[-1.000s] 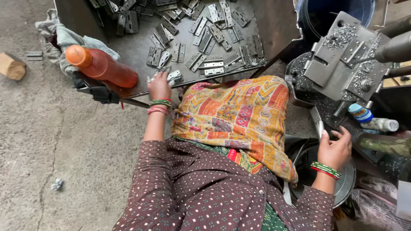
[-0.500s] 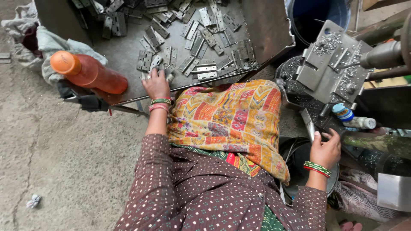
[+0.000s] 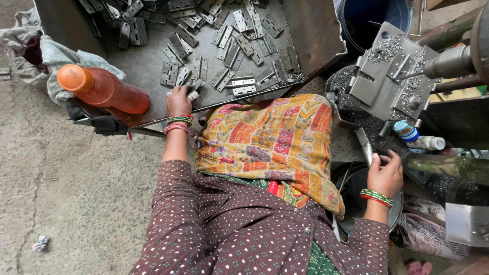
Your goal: The person sits on the floor and repeatedly picks up small metal pieces from a nearby bin. They place each piece into a drill press, operate the lever to drill the piece, and then remove the finished piece to place it back into the bin.
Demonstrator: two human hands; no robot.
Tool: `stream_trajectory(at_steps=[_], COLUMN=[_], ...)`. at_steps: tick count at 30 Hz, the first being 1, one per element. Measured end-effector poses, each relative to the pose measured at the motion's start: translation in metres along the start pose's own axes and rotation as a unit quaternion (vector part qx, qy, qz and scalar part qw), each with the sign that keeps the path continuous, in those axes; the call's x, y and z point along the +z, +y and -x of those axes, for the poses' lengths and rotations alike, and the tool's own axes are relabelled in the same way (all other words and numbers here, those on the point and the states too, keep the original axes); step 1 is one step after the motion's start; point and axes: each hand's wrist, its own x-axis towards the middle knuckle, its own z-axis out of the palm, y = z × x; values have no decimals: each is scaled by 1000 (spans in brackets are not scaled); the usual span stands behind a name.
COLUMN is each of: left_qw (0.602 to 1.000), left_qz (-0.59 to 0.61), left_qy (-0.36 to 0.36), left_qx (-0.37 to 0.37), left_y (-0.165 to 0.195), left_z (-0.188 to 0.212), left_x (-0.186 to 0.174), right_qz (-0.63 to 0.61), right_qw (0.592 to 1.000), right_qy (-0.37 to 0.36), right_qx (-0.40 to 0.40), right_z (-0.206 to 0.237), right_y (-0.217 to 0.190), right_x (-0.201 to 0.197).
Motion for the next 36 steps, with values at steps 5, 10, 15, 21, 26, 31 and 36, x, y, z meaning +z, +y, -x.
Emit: stream_trajectory(at_steps=[5,10,15,21,26,31,36], left_qw=[999,996,994,917,926,921,913], left_qz=[8,27,107,336,269,-51,24], left_qy=[16,46,5,-92,-127,-89,-81], left_qx=[-28,-71,32,194,231,375,398], left_y=[-7,19,104,261,377,412,397], left_z=[-5,-24,-33,-26,-15,29,74], left_x=[4,8,-6,-34,2,46,52], right_qz=[16,3,-9,-39,-36,-59,-68], right_qw=[999,1000,999,999,999,998,998], right_qy=[8,7,32,13,15,2,3], right_qx=[-29,-18,-31,28,27,26,15], right_z=[0,3,10,18,22,24,23], right_y=[-3,-10,-24,-41,-53,-62,-68], right_x=[1,5,12,19,20,20,20])
